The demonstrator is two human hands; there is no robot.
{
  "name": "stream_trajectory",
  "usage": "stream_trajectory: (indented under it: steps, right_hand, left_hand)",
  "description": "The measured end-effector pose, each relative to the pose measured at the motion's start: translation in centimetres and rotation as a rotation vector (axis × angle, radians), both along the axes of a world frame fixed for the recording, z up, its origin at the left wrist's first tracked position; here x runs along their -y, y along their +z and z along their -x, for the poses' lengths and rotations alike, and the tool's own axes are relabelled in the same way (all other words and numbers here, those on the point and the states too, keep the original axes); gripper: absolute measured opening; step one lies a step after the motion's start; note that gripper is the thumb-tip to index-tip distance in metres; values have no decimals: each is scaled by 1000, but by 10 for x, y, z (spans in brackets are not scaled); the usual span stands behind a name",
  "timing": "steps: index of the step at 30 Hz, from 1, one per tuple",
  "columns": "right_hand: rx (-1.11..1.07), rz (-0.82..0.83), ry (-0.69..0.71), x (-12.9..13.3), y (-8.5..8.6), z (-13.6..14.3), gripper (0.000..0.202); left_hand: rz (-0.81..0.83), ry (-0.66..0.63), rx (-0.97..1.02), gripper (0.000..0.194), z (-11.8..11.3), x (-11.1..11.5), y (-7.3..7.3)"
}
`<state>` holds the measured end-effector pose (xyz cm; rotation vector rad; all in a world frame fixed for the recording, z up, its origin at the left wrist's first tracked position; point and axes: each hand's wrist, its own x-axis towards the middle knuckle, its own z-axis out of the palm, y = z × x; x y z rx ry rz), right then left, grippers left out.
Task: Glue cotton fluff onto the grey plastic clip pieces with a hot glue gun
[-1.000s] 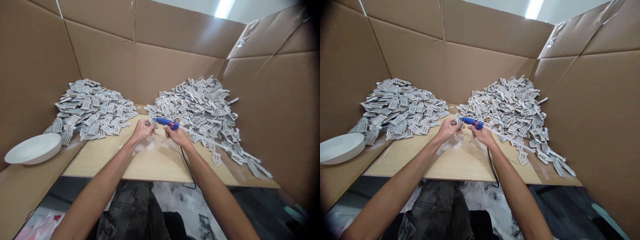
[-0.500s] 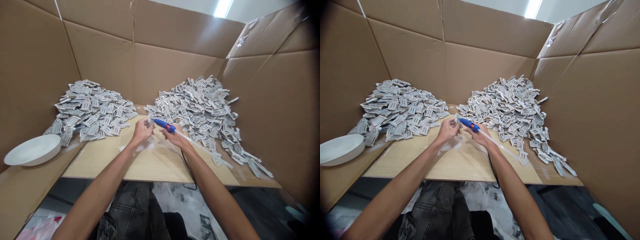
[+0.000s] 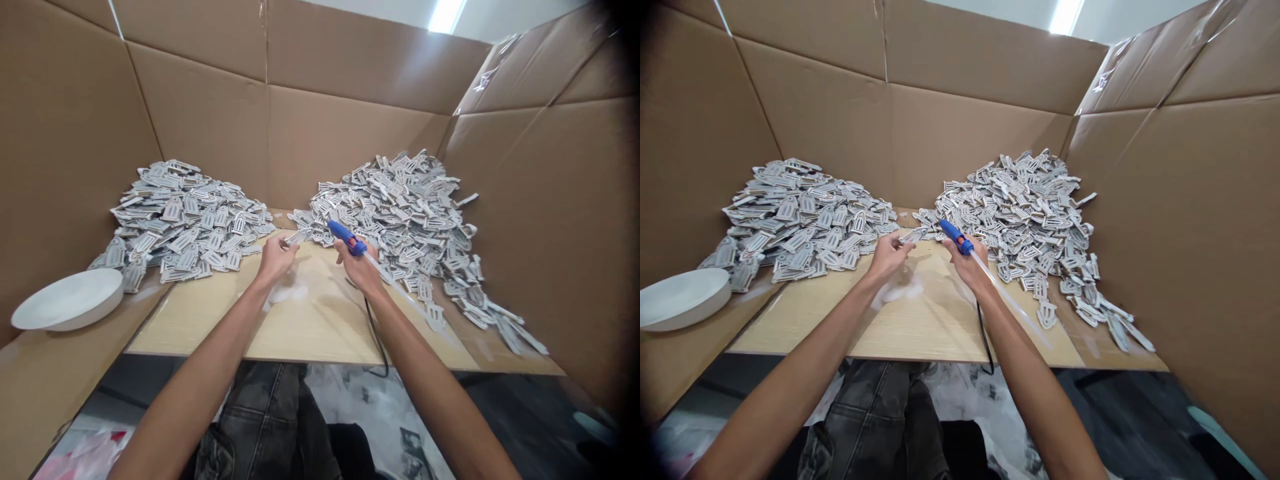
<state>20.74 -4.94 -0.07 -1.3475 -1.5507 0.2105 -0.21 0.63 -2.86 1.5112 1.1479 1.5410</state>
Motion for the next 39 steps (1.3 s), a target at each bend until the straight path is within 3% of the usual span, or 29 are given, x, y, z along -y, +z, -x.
stream_trajectory:
  steps: [7, 11, 24, 34, 39]
  right_hand:
    - [45, 220, 203, -1, 4, -3, 62]
    - [82, 253, 267, -2, 2, 1, 58]
    - [71, 289, 233, -2, 1, 4, 46]
    - [193, 365, 117, 4, 10, 8, 50]
    - [218, 394, 114, 2, 7, 6, 60]
  left_hand:
    - [4, -39, 81, 13, -3, 7, 13]
    - [2, -122, 98, 19, -5, 9, 13]
    - [-21, -148, 114, 18, -6, 10, 14]
    - [-50, -135, 119, 21, -7, 9, 11]
    - [-69, -131, 120, 20, -6, 8, 8]
